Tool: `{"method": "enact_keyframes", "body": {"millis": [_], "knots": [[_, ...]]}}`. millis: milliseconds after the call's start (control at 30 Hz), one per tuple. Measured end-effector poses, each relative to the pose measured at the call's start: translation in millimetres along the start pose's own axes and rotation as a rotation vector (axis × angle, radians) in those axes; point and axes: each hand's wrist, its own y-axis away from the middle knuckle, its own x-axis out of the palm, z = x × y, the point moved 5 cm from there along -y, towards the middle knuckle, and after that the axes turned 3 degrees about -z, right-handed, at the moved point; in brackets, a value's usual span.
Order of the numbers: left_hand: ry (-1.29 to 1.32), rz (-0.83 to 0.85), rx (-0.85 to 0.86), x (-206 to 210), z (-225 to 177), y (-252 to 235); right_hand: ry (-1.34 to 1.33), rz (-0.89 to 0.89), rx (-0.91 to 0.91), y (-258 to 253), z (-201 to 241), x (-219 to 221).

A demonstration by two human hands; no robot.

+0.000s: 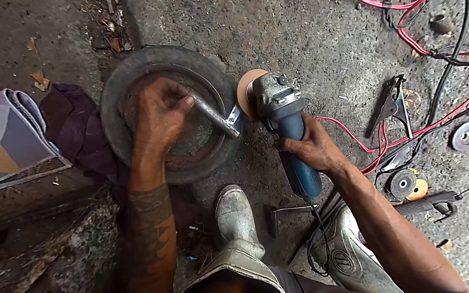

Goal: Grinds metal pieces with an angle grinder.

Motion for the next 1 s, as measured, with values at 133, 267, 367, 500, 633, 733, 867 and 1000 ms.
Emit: {"method": "enact_keyframes", "body": {"millis": [133, 267, 367, 500, 633, 733, 867, 1000], "knots": [[-0.067, 0.0, 0.069, 3, -23, 0, -0.001, 0.036, -0.024, -3, 5, 6], [-0.148, -0.01, 0.123, 2, -32, 3, 0.008, 0.063, -0.024, -2, 6, 8], [-0.157, -0.012, 0.138, 4, -39, 6, 0.038, 0.093, -0.013, 3, 7, 8], [-0.162, -0.013, 0.155, 7, -46, 9, 0.017, 0.113, 0.006, 4, 8, 7], [-0.175, -0.029, 0.171, 9, -49, 12, 0.015, 0.093, 0.008, 2, 9, 7], [-0.15, -0.022, 0.185, 6, -45, 14, 0.04, 0.102, -0.016, 5, 9, 8], [-0.089, -0.031, 0.155, -13, -6, 17, -0.111, 0.044, 0.008, 9, 3, 1], [-0.246, -0.095, 0.104, -31, 33, 31, -0.263, -0.108, 0.075, 25, -5, -16]]}}
